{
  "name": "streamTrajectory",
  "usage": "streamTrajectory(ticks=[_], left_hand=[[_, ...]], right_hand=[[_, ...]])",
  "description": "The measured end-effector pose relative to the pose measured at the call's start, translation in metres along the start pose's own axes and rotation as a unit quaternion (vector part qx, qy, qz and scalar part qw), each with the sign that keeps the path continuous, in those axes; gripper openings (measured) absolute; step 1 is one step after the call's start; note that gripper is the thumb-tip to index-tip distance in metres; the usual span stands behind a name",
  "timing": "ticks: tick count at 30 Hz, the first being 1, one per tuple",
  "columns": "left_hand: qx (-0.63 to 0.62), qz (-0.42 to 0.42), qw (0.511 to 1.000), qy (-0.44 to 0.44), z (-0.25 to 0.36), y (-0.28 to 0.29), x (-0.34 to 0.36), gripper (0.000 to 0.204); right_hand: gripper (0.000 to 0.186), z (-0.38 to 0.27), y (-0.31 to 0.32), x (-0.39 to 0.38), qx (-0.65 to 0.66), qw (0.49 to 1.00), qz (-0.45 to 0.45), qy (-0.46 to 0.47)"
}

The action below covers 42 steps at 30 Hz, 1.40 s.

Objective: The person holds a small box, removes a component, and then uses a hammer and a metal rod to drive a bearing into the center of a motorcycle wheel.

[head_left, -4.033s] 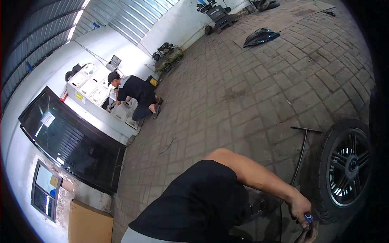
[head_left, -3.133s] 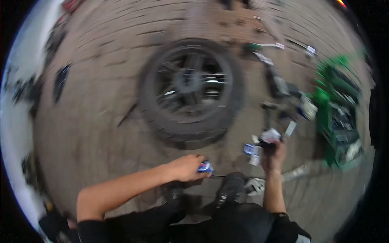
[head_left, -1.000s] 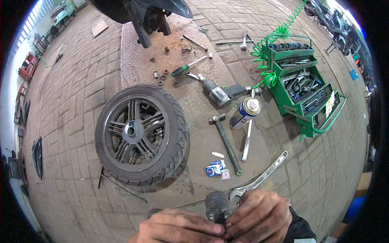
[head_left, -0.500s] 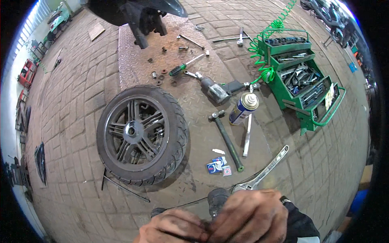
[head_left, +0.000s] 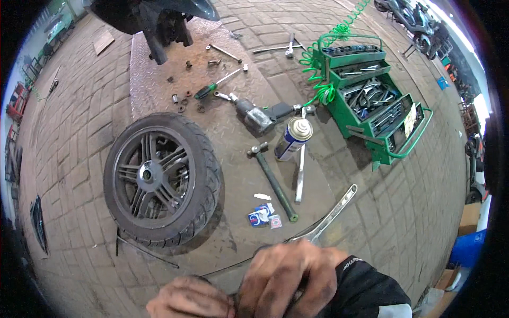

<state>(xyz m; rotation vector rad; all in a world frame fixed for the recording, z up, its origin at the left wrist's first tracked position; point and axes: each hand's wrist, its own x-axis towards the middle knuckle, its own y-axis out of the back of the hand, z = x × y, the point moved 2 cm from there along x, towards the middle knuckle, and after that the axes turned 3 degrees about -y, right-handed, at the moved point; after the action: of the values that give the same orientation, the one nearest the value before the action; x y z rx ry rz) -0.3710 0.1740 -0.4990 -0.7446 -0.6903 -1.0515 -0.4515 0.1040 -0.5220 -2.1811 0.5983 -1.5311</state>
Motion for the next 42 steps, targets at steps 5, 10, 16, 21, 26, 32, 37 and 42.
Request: streamTrajectory(ticks=[5,10,16,21,26,32,37,42], left_hand=[[-0.025,-0.186,0.981,0.049,-0.033,0.037,0.012,0.027],[0.194,-0.267,0.895,0.301,-0.079,0.043,-0.007,0.027],[-0.044,-0.104,0.77,0.628,-0.128,0.057,-0.134,0.058],[-0.05,-0.007,0.731,0.681,-0.13,0.038,-0.157,0.048],[-0.088,0.088,0.73,0.672,-0.132,0.033,-0.143,0.032],[-0.075,0.112,0.759,0.637,-0.136,0.038,-0.13,0.031],[-0.069,0.158,0.763,0.623,-0.14,0.037,-0.136,0.033],[0.005,0.152,0.743,0.651,-0.142,0.052,-0.139,0.039]], right_hand=[[0.017,-0.015,0.021,-0.023,-0.152,0.984,0.041,-0.085],[0.021,-0.014,0.055,-0.059,-0.479,0.824,0.161,-0.256],[0.024,-0.003,0.079,-0.147,-0.65,0.691,0.176,-0.262],[0.02,0.0,0.086,-0.183,-0.651,0.669,0.216,-0.286],[0.02,0.006,0.095,-0.167,-0.689,0.658,0.178,-0.245],[0.027,0.018,0.094,-0.143,-0.603,0.71,0.231,-0.282],[0.029,0.021,0.097,-0.138,-0.592,0.73,0.2,-0.278],[0.03,0.038,0.093,-0.135,-0.636,0.689,0.195,-0.287]])
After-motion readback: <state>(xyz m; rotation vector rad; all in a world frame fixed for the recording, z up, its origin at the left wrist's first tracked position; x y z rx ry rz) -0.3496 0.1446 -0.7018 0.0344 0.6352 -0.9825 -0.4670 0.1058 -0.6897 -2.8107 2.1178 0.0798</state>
